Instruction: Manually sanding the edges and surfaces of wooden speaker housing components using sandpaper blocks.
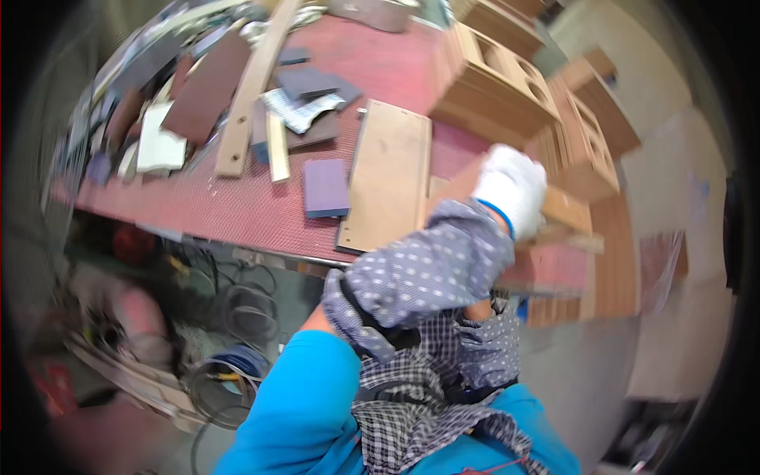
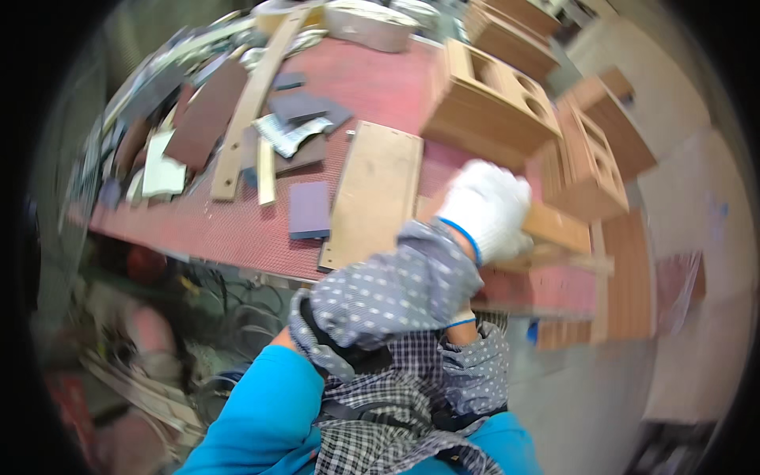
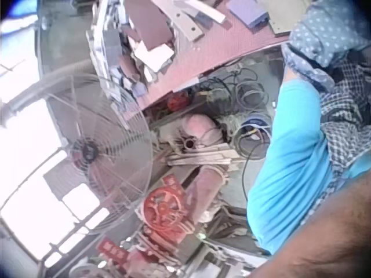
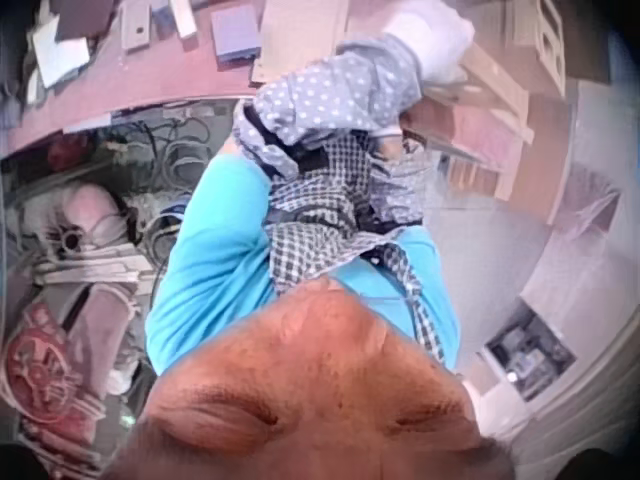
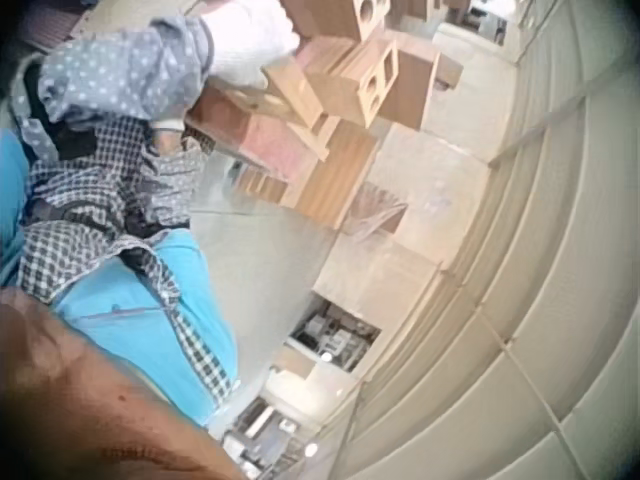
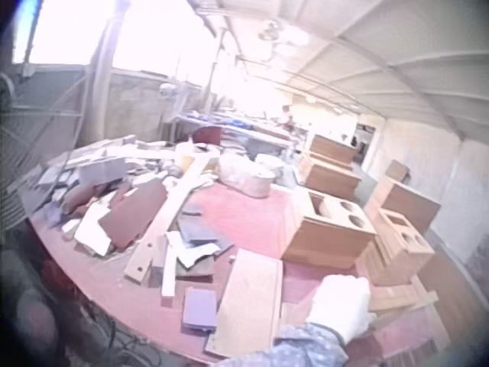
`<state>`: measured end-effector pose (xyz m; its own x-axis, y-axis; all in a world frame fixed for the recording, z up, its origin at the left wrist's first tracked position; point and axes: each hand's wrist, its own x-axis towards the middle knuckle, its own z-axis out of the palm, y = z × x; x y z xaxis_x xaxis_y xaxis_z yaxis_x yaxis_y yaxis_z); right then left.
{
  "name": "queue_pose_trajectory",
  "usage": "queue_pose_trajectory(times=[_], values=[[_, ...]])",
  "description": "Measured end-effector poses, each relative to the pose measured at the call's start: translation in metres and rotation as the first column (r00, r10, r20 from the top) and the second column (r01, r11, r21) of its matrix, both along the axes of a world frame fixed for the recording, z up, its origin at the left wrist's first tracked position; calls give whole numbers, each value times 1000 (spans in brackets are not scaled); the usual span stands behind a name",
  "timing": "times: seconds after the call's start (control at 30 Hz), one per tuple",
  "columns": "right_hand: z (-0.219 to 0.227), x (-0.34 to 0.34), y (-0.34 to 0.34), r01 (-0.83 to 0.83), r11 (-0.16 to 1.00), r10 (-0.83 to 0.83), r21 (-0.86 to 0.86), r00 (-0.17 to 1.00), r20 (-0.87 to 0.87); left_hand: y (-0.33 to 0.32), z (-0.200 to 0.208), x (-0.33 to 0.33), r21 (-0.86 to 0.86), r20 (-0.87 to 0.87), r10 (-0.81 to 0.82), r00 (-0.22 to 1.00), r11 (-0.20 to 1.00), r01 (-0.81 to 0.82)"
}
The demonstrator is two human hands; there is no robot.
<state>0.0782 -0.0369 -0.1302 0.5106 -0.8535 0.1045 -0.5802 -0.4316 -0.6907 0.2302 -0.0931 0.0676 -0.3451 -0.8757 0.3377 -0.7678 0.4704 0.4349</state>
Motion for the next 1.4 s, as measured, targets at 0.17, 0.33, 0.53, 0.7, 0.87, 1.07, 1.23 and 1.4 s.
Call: queue_pose_trajectory(times=[0.17,0.33,0.53,0.7,0.87,1.07,1.23,1.4], values=[[-4,9,11,268,954,-241,-133,952,191,-5,1,-17,-66,128,55,990,997,-46],[47,27,2,139,961,-228,-238,887,-402,1,2,-14,-56,255,65,965,997,-53],[17,31,20,182,816,-332,-549,924,-188,7,3,-15,-120,312,96,945,991,-61],[80,43,-9,267,929,-94,255,839,-536,4,-1,-10,-120,297,84,951,992,-50],[29,34,16,221,908,-314,-355,921,-229,3,2,-15,-113,330,94,939,992,-60],[96,37,-28,171,927,-15,333,906,-422,3,2,-6,-117,308,111,945,990,-78],[47,29,14,239,955,-275,-178,936,-220,4,2,-13,-90,331,91,939,994,-64],[68,36,-19,178,981,-192,-73,902,-387,6,7,-14,-87,312,99,945,993,-76]])
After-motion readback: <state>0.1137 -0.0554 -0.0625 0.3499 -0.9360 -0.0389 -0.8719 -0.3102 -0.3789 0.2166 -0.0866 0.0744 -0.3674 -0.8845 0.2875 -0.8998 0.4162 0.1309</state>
